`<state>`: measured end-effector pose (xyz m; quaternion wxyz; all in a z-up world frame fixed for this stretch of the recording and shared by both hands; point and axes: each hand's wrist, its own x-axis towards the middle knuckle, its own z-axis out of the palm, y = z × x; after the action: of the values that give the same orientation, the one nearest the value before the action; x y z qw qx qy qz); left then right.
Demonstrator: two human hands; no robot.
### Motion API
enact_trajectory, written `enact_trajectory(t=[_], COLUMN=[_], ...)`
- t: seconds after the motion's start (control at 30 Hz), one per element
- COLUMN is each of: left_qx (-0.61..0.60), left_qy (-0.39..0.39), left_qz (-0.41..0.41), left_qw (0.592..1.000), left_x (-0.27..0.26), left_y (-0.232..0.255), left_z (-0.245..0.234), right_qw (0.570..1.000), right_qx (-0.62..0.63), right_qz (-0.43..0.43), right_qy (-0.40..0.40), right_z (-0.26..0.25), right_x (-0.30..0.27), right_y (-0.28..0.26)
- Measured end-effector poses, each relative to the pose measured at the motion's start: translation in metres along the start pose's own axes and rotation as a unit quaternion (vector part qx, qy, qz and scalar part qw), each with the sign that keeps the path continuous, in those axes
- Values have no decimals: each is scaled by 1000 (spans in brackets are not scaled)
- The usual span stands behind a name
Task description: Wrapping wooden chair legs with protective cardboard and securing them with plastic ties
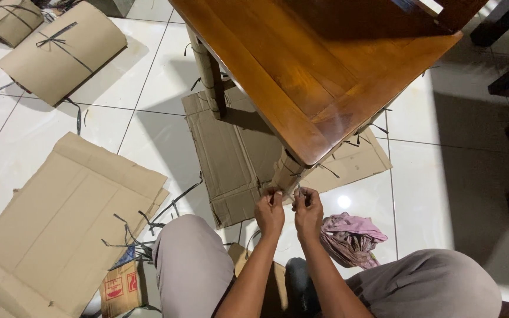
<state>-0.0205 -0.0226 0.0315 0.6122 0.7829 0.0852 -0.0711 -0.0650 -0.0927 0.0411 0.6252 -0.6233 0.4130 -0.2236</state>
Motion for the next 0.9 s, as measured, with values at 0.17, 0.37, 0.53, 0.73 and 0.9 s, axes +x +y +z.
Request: enact_trajectory(t=[0.17,0.37,0.53,0.73,0.9], left_qx=[32,31,43,18,1], left_qy=[-17,-29,-41,-58,-53], left_qz=[-43,-55,-39,-55,-68], left_qw=[998,998,997,997,996], left_x=[5,11,26,35,37], left_y=[-20,-10,-28,-39,-49], left_z=[4,5,10,11,16], right_qw=[999,996,995,989,983], right_qx=[46,77,85,132,165], right_qz=[2,-24,-34,-11,18], right_qy=[16,27,35,61,72], right_z=[-3,-3,-3,2,-1], right_x=[14,18,17,19,16], right_y=[17,26,26,37,39])
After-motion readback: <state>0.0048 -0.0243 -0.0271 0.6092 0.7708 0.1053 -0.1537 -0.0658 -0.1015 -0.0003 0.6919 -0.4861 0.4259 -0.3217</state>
